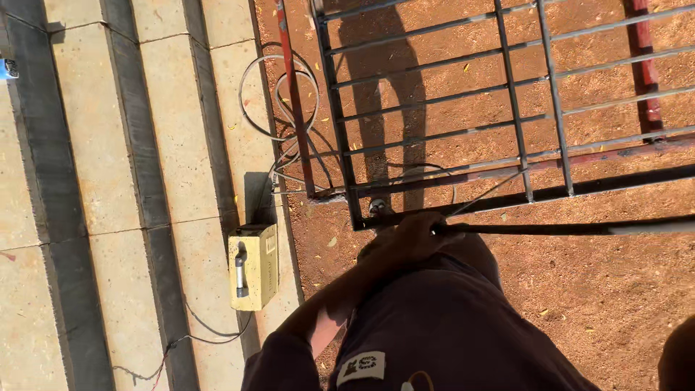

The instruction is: The person welds metal bars onto a frame using an electrode holder and a welding rod, moving along the joints to fuse the metal parts.

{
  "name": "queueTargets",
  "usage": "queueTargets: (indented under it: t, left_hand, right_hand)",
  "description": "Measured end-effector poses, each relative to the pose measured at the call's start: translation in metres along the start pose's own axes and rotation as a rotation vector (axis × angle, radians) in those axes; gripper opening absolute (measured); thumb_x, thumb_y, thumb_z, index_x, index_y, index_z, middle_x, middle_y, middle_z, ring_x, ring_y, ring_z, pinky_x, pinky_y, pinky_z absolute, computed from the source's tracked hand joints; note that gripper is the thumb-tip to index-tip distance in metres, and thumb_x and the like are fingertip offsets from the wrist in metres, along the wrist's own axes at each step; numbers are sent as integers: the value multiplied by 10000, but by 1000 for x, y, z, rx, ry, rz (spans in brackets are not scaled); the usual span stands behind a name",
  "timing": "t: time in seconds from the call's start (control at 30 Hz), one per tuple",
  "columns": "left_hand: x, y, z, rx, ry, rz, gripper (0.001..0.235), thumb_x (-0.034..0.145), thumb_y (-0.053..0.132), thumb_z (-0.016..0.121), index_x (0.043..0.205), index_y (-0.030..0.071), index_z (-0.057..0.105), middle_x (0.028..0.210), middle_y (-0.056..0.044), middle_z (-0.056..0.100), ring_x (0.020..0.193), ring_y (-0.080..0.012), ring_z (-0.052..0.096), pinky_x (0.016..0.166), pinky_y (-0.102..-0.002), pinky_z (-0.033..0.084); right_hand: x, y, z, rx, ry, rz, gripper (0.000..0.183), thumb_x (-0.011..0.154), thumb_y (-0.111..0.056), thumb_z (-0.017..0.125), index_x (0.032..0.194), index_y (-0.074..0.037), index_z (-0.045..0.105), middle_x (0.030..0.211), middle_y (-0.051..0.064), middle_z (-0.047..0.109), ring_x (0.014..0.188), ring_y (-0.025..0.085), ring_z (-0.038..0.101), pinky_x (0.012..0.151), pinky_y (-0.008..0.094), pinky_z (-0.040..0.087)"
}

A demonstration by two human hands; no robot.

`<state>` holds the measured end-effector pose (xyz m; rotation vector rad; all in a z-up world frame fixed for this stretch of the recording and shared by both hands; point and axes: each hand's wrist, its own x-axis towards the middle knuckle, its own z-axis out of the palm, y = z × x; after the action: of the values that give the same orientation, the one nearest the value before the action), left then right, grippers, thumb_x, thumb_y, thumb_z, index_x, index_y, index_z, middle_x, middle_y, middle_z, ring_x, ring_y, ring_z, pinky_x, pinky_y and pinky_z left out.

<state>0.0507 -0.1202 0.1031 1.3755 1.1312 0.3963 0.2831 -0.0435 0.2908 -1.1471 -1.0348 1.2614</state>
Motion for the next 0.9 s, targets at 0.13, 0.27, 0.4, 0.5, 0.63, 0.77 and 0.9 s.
queueTargets:
  t: [0.13,0.27,0.4,0.5,0.63,0.77,0.9]
  left_hand:
    - [-16,-4,-25,17,52,-78,479,872,494,755,1124,88,728,915,-136,745,818,-286,720,707,-426,558]
    - [-24,-8,-24,21,119,-197,362,882,430,781,1035,102,773,958,-112,769,864,-261,731,756,-419,559]
    - [-28,-6,-5,-92,235,-319,336,903,400,769,1032,91,773,921,-110,755,836,-250,720,742,-408,559]
    - [-20,9,3,-129,326,-414,316,918,378,760,1029,83,773,893,-107,744,815,-241,711,732,-400,559]
    - [-5,34,6,-184,407,-489,292,939,349,748,1026,72,772,856,-105,730,788,-229,700,718,-390,559]
    - [12,46,5,-201,472,-557,274,952,340,744,1013,76,783,864,-100,744,793,-212,713,711,-375,562]
    - [25,51,8,-184,505,-495,259,948,341,760,972,84,786,910,-93,786,843,-185,756,699,-351,571]
  right_hand:
    - [59,6,8,-83,-85,26,480,1122,-308,593,1483,-14,475,993,133,604,646,212,606,554,360,507]
    - [131,24,9,-143,-198,68,498,1110,-265,609,1518,-18,462,990,137,612,627,210,608,534,361,503]
    - [199,48,7,-224,-324,161,525,1099,-222,624,1552,-22,449,988,141,620,607,207,609,514,362,499]
    - [263,73,11,-265,-436,204,550,1091,-190,636,1578,-24,440,986,144,626,592,205,610,498,363,496]
    - [322,112,31,-341,-506,327,624,1083,-161,643,1661,-56,433,982,135,632,595,191,624,469,348,488]
    - [351,141,47,-345,-634,331,650,1071,-144,638,1680,-61,425,974,113,631,597,157,603,459,323,471]
    - [367,164,53,-343,-665,289,685,1040,-117,669,1667,-57,398,956,109,651,598,146,600,460,309,468]
